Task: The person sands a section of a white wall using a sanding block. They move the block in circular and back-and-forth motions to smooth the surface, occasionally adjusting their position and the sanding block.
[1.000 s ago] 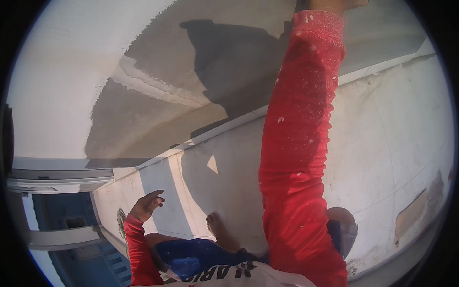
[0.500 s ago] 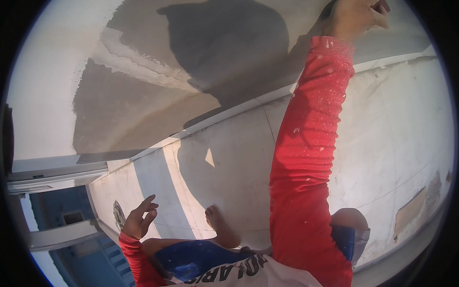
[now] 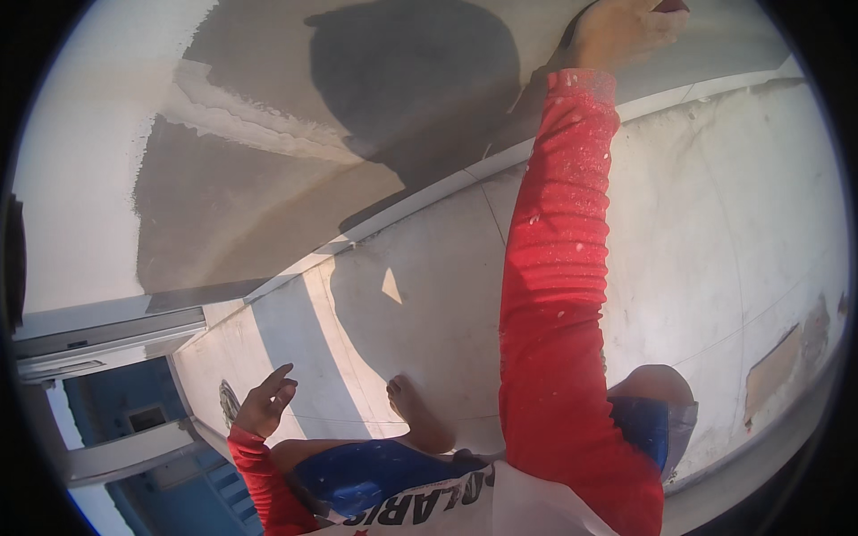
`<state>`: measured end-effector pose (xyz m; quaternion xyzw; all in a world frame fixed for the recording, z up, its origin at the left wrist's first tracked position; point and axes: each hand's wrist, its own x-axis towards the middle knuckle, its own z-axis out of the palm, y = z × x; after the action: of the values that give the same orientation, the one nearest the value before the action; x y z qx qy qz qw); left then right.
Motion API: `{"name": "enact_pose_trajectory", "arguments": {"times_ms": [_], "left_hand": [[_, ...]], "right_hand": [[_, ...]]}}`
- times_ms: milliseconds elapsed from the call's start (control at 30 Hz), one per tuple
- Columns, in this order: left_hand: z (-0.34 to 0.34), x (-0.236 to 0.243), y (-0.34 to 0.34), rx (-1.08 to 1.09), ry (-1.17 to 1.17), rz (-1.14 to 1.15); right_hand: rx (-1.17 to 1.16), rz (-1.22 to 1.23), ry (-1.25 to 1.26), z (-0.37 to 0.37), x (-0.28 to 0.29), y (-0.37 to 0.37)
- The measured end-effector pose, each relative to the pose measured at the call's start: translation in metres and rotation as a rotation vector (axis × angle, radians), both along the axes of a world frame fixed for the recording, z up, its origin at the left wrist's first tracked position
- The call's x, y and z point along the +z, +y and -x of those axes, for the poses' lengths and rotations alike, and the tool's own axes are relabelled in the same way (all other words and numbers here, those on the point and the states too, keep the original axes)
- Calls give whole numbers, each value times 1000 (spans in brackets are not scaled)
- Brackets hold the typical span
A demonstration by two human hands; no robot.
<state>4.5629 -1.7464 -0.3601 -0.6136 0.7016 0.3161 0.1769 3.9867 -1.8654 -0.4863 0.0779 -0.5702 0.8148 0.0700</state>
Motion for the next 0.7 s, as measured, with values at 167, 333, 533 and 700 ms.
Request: {"name": "enact_pose_trajectory", "arguments": {"times_ms": [167, 333, 533, 700], "left_hand": [[48, -15, -4, -78, 83, -58], [28, -27, -13, -60, 37, -126], [38, -10, -18, -92, -22, -34], [103, 1, -5, -276, 129, -30]], "right_hand": [[103, -305, 23, -223, -24, -40], [399, -400, 110, -274, -31, -31], [-137, -96, 24, -12, -53, 7], [109, -318, -82, -232, -74, -43]]}}
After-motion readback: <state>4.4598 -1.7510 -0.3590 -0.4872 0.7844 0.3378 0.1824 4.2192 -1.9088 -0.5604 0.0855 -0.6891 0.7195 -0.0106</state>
